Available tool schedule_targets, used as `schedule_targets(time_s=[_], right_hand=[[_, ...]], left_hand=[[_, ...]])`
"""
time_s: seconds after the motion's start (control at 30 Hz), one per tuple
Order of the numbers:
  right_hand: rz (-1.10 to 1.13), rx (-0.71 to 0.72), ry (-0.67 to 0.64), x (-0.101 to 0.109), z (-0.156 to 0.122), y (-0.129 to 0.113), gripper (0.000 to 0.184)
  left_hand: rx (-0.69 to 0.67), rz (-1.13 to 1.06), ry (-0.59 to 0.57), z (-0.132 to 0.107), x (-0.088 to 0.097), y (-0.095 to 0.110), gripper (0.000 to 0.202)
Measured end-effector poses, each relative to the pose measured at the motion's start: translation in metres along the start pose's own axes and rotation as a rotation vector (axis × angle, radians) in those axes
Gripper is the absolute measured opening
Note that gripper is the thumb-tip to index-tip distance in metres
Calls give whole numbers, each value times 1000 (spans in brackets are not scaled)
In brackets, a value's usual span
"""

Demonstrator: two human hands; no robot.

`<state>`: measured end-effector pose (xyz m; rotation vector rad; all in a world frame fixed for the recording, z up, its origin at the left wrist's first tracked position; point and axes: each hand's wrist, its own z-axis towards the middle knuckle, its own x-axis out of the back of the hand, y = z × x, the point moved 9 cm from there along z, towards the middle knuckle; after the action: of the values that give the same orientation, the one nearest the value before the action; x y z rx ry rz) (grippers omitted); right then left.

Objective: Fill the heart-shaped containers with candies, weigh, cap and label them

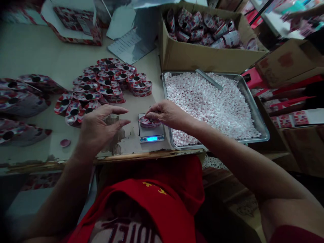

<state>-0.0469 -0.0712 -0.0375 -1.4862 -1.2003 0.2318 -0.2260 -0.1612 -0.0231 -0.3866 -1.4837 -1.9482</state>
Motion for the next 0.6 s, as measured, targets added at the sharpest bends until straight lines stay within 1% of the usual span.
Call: schedule_targets(time_s=[0.07,0.13,0.17,0.2,0.23,0.27,0.3,0.33,0.37,0.4,0.43,0.47,0.5,0.53,0.57,0.6], right_hand=[[139,-39,38,5,2,6,32],[355,-79,88,15,7,11,29],[460,-87,104,19,12,12,29],[540,-86,111,24,19,12,29],[586,-75,113,28,28,10,31],[596,-59,111,31,38,7,34],[568,-39,115,33,49,4,36],[504,-11,138,37,60,0,39],[402,21,181,41,70,-3,42],[259,53,240,44,80,-7,43],[78,75,302,47,88,-10,43],[-134,80,347,46,94,-12,41],[-358,63,364,42,100,-12,38],[-571,33,349,36,106,-10,35],[-755,-2,310,29,110,-5,34],[-899,-35,268,22,113,-1,33]], left_hand=[[27,20,-55,1,-23,-2,35],[38,52,-136,2,-56,4,50],[31,64,-185,3,-73,9,53],[16,64,-242,3,-88,15,49],[7,63,-285,2,-98,21,41],[1,62,-307,1,-100,26,34],[1,67,-299,1,-93,29,28],[1,82,-258,2,-74,30,25],[-1,111,-190,4,-46,28,26],[-2,154,-100,7,-10,22,26],[-3,212,-5,12,32,13,27],[11,291,105,20,78,0,30],[41,372,207,30,124,-16,34],[83,450,298,43,167,-35,39],[136,512,356,59,204,-57,43],[183,529,398,76,234,-79,45]])
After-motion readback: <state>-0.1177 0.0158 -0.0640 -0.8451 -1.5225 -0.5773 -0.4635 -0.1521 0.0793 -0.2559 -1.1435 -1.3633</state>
